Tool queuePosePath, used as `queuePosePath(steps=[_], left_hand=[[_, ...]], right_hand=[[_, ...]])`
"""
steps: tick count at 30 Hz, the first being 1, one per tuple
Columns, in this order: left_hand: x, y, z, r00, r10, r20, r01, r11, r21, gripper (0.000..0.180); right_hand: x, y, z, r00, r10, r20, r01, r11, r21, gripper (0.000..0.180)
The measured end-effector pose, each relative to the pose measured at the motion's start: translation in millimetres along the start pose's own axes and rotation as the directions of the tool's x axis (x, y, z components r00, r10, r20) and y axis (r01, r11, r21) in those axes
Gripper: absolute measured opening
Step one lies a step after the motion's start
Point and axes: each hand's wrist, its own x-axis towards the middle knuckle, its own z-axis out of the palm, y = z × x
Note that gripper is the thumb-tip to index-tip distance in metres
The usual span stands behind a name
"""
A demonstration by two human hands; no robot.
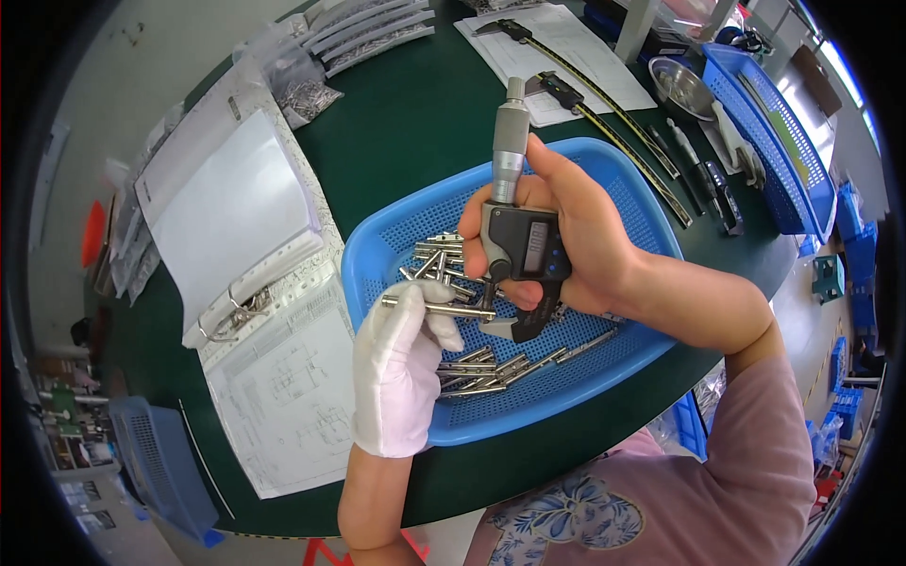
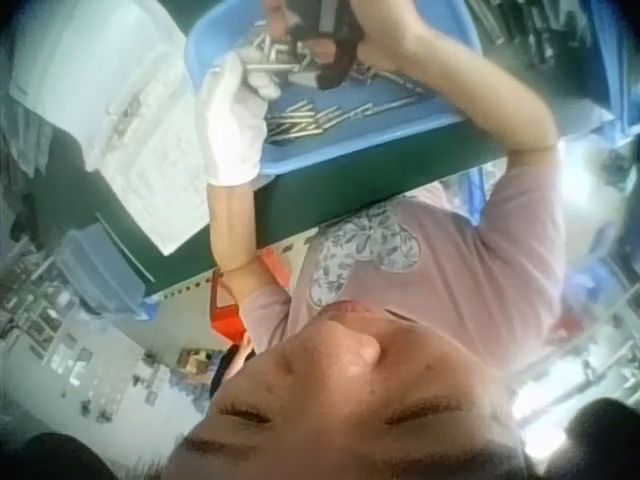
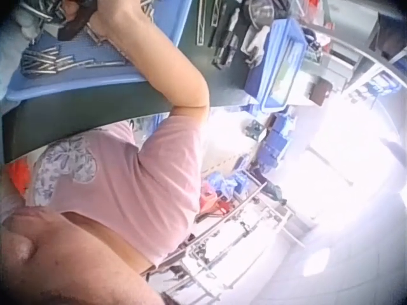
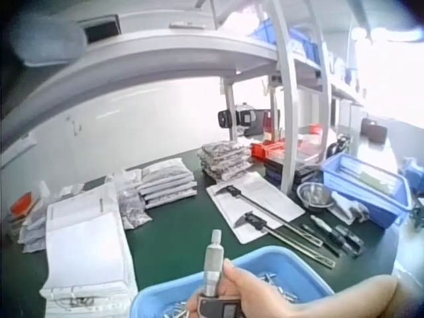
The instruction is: Measuring the dimensions of small metal rods using a digital micrometer at a factory workbench.
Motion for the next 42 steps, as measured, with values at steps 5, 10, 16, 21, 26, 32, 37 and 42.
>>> queuePosePath(steps=[5, 10, 16, 21, 26, 32, 37, 42], left_hand=[[-1.5, 0.8, 1.2, 1.0, -0.001, -0.017, 0.002, 0.999, 0.043, 0.025], [-2.6, 2.3, 3.2, 1.0, 0.001, -0.017, 0.0, 0.998, 0.061, 0.025], [-2.5, 1.8, 1.7, 1.0, -0.005, -0.004, 0.005, 0.999, 0.053, 0.024], [-2.1, 1.8, 0.8, 1.0, 0.02, -0.008, -0.02, 1.0, -0.013, 0.025], [-2.7, 2.6, 0.8, 0.998, 0.046, -0.052, -0.05, 0.995, -0.084, 0.023], [-1.7, 1.7, 2.1, 0.997, 0.06, -0.045, -0.062, 0.998, -0.032, 0.023], [-3.6, 2.0, 2.3, 0.998, 0.055, -0.009, -0.054, 0.998, 0.045, 0.024], [-3.5, 0.6, 1.3, 0.999, 0.045, 0.019, -0.046, 0.997, 0.058, 0.024]], right_hand=[[1.6, 1.6, -3.6, 0.996, -0.014, 0.086, 0.01, 0.999, 0.041, 0.062], [-1.3, -0.4, 0.1, 0.999, -0.005, 0.052, 0.004, 1.0, 0.02, 0.062], [-0.8, -0.5, 4.0, 1.0, -0.013, 0.009, 0.013, 0.997, -0.076, 0.06], [-0.7, -0.4, 2.5, 0.999, -0.03, 0.016, 0.031, 0.996, -0.082, 0.059], [-1.9, -1.4, 4.2, 1.0, -0.016, 0.019, 0.018, 0.996, -0.085, 0.06], [-4.3, -2.1, 4.2, 0.996, -0.07, 0.052, 0.078, 0.985, -0.152, 0.061], [-3.7, -1.3, 4.2, 0.998, -0.049, 0.027, 0.051, 0.995, -0.081, 0.062], [-3.2, 0.4, 2.6, 0.996, -0.031, 0.078, 0.026, 0.998, 0.06, 0.06]])
